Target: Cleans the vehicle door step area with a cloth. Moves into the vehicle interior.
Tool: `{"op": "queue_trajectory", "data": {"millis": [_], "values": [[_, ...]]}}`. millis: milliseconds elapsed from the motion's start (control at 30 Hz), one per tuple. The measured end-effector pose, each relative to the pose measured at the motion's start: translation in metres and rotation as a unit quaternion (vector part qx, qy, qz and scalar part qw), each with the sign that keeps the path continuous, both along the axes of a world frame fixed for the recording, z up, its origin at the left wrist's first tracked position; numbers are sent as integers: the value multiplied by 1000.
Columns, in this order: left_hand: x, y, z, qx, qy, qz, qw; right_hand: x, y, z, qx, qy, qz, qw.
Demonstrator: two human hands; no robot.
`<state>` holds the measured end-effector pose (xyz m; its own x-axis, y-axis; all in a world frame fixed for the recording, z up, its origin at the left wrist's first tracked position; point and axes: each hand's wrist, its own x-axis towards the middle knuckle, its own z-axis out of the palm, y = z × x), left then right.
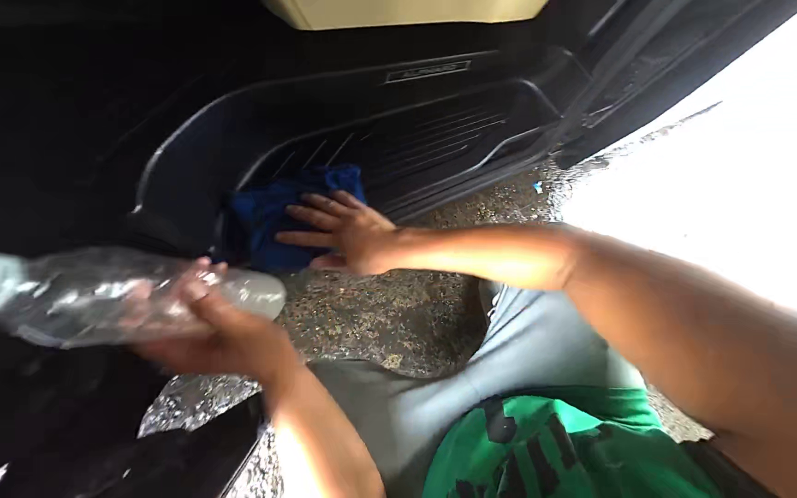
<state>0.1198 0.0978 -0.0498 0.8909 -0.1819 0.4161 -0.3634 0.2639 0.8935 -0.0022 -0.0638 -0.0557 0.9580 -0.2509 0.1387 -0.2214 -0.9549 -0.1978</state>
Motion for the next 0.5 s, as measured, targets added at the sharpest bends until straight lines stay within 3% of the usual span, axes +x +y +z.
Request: {"op": "queue_trajectory", "data": {"millis": [67, 133, 233, 300, 333, 433, 500], "values": [[3, 4, 3, 6, 29, 14, 999, -75, -60, 6, -31, 23, -53, 998], [2, 2, 5, 4, 41, 24, 999, -157, -127, 11, -44, 94, -169, 980], [-6, -12, 6, 11, 26, 12, 1000, -238, -221, 21, 40, 149, -409, 899], [-13, -22, 5, 17, 2, -11, 1000, -245, -251, 18, 42, 133, -507, 851], [-15, -27, 3, 20, -13, -25, 999, -235, -249, 13, 23, 117, -512, 851], [-17, -38, -4, 14, -26, -54, 998, -203, -227, 2, -24, 76, -375, 923], [-17, -41, -7, 16, -16, -61, 998, -220, -243, -3, -16, 68, -323, 944]]}}
